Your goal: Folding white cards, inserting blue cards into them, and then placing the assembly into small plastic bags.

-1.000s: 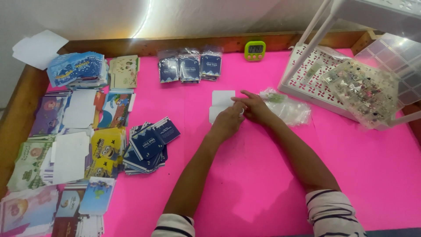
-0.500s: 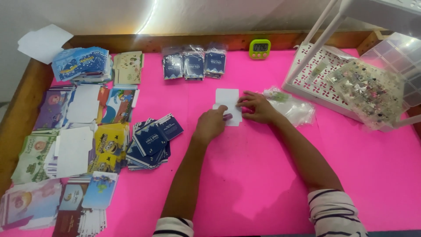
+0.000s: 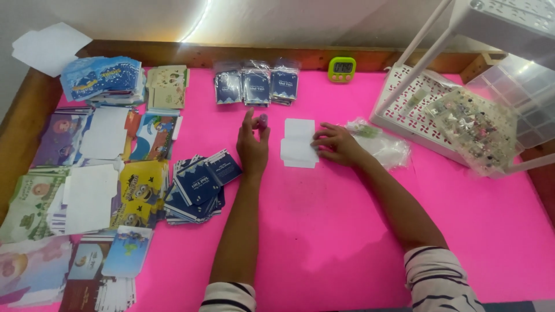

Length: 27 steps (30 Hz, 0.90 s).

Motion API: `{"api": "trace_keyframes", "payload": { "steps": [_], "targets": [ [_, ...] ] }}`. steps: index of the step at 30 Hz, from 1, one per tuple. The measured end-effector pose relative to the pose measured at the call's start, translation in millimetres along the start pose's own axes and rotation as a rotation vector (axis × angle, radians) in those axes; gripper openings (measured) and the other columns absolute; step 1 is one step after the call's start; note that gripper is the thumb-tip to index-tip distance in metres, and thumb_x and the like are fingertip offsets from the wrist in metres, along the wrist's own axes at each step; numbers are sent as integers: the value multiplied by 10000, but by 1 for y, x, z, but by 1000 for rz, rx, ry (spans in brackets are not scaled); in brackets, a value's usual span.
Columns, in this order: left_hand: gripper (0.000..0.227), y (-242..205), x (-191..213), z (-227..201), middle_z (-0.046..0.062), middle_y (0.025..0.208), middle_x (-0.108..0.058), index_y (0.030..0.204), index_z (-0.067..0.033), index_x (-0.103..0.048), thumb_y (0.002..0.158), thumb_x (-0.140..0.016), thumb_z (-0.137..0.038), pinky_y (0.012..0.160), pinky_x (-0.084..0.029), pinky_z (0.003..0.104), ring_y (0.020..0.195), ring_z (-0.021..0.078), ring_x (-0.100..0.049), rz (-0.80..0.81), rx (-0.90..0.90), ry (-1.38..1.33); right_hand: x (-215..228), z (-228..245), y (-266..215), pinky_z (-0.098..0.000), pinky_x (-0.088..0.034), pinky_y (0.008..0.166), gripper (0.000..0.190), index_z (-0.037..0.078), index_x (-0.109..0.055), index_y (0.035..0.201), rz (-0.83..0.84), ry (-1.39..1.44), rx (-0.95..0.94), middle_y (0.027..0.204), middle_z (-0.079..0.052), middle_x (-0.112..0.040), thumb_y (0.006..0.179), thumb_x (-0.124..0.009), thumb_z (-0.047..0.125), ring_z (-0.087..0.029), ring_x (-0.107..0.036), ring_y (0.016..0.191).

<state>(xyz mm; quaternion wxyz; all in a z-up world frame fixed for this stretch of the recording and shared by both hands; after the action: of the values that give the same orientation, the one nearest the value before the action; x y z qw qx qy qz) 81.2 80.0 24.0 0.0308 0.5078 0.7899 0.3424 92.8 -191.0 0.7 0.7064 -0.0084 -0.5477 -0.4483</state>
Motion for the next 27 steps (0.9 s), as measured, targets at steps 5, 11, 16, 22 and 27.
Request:
{"api": "trace_keyframes", "payload": {
  "steps": [5, 11, 16, 22, 27],
  "targets": [
    [660, -1, 0, -8, 150, 1157, -704, 1502, -115, -415, 933, -745, -66, 890, -596, 464, 1037, 303, -693, 107, -32, 20, 5, 16, -2, -610, -436, 1067, 562, 213, -799, 1120, 102, -217, -22, 1172, -45, -740, 673, -913, 535, -434, -534, 1355],
    [694, -4, -7, -1, 85, 1118, -712, 1517, -145, -425, 904, -740, -65, 931, -572, 482, 1034, 276, -692, 140, -34, 91, -2, 9, -8, -553, -412, 1106, 524, 260, -778, 1169, 137, -352, 3, 1219, 8, -727, 747, -846, 564, -361, -495, 1422],
    [728, -2, -12, 3, 115, 1138, -713, 1554, -142, -379, 919, -732, -89, 949, -555, 502, 1043, 302, -684, 144, -36, 149, -3, 10, -12, -529, -413, 1107, 484, 270, -773, 1163, 111, -400, 20, 1223, 23, -726, 774, -823, 555, -333, -495, 1432],
    [743, -2, -14, 7, 136, 1149, -717, 1578, -146, -329, 944, -715, -98, 948, -527, 516, 1049, 332, -694, 198, -2, 193, -8, 25, -11, -509, -369, 1155, 552, 270, -767, 1137, 123, -472, -53, 1235, 33, -726, 840, -680, 728, -301, -455, 1478],
    [808, -4, -16, 12, 166, 1141, -726, 1601, -130, -280, 925, -714, -40, 956, -519, 518, 1035, 360, -705, 247, 17, 218, -17, 45, -8, -516, -362, 1176, 755, 241, -723, 1125, 76, -681, -121, 1200, -3, -741, 672, -724, 845, -301, -506, 1437]
  ]
}}
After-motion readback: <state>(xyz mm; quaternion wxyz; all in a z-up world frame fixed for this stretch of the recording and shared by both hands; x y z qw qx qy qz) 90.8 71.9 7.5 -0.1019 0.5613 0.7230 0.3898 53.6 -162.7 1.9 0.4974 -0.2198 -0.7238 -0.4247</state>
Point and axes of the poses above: each hand's wrist, its own y-axis towards the middle knuckle, its own x-axis out of the back of the hand, z = x × y, the point moved 5 cm from there along y, towards the middle knuckle
